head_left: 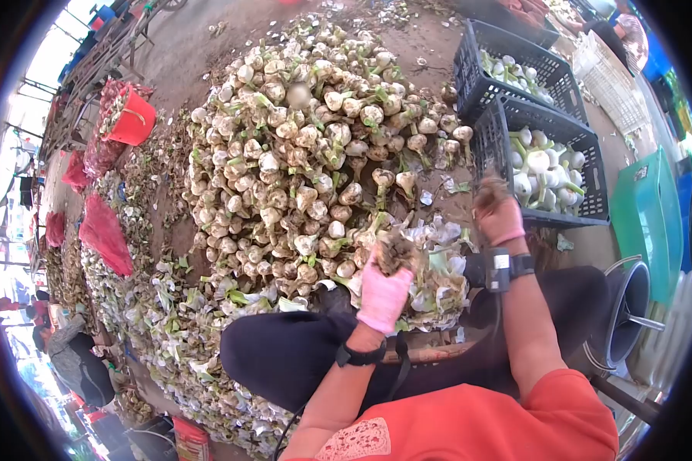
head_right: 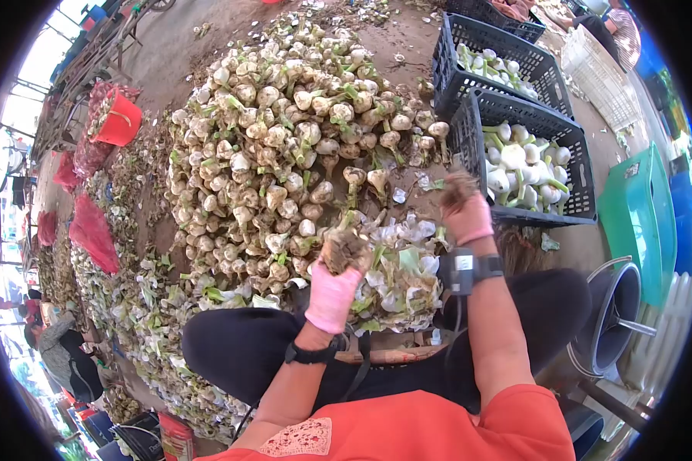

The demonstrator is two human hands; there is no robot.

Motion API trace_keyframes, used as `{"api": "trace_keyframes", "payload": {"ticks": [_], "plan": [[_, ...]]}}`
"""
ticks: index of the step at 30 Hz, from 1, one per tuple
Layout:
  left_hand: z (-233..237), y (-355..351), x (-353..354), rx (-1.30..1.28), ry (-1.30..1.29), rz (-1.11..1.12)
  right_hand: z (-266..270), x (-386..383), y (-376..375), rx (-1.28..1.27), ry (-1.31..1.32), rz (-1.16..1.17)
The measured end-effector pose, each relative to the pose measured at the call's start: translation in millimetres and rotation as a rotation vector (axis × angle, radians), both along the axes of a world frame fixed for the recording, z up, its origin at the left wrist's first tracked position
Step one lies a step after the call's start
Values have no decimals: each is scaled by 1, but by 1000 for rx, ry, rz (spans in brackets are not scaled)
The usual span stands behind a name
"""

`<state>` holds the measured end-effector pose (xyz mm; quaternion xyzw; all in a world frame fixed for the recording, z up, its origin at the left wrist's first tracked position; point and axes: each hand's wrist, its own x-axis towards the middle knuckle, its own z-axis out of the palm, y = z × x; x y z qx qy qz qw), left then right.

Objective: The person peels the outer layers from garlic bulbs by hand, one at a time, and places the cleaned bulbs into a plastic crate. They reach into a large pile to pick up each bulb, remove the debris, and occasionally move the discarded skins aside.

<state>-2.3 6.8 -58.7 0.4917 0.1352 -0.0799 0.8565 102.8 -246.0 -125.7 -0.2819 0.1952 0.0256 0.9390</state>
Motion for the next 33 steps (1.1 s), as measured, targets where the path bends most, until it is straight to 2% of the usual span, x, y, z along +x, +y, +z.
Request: {"api": "trace_keyframes", "payload": {"ticks": [1, 3, 4, 5, 7, 8, 9, 11, 12, 15, 17, 19, 20, 21, 22, 24, 26, 27, 29, 30, 31, 33], "plan": [[6, -5, 1, -9, 16, -12, -7, 9, 12, -155, 113, 86], [7, -10, 0, 11, 38, -36, -36, 29, 41, -439, 175, 270], [10, -11, 0, 162, 74, -79, -59, 44, 55, -917, 8, 346], [0, -10, -2, 207, 80, -86, -74, 59, 69, -1388, -179, 412], [-2, -6, -1, 227, 106, -73, -72, 78, 99, -1991, -148, 592], [-3, -4, 0, 224, 134, -79, -64, 88, 111, -1987, -7, 835], [-3, -1, 1, 228, 144, -71, -79, 96, 117, -2031, -6, 915], [-3, 2, 1, 201, 160, -42, -107, 92, 119, -2152, -159, 852], [-3, 2, 3, 220, 182, -36, -111, 86, 120, -2149, -163, 862], [8, 4, 6, 179, 179, -31, -108, 59, 113, -1968, 100, 868], [0, 4, 5, 180, 147, -56, -121, 28, 96, -1540, 216, 751], [-6, 6, 1, 280, 118, -2, -166, -3, 61, -1198, -460, 829], [-13, 11, 2, 267, 91, -46, -48, -6, 87, -1718, -568, 1199], [-17, 14, 4, 405, 8, -37, -15, -7, 97, -1993, -592, 1513], [-20, 15, 6, 481, -25, -11, -6, -11, 101, -1997, -596, 1505], [-21, 15, 11, 561, -80, 28, 12, -15, 109, -2169, -840, 1443], [-19, 15, 16, 880, -238, 61, 26, -15, 115, -2337, -1102, 1352], [-13, 17, 19, 885, -252, 74, 24, -14, 116, -2349, -1117, 1332], [-3, 20, 22, 601, -306, 40, 13, -10, 114, -1403, -1093, 713], [-10, 21, 22, 633, -279, 64, 42, -15, 120, -898, -636, 788], [-11, 21, 21, 632, -287, 71, 61, -16, 123, -830, -305, 735], [-1, 21, 24, 461, -315, 89, 92, -31, 124, -657, -360, 611]]}}
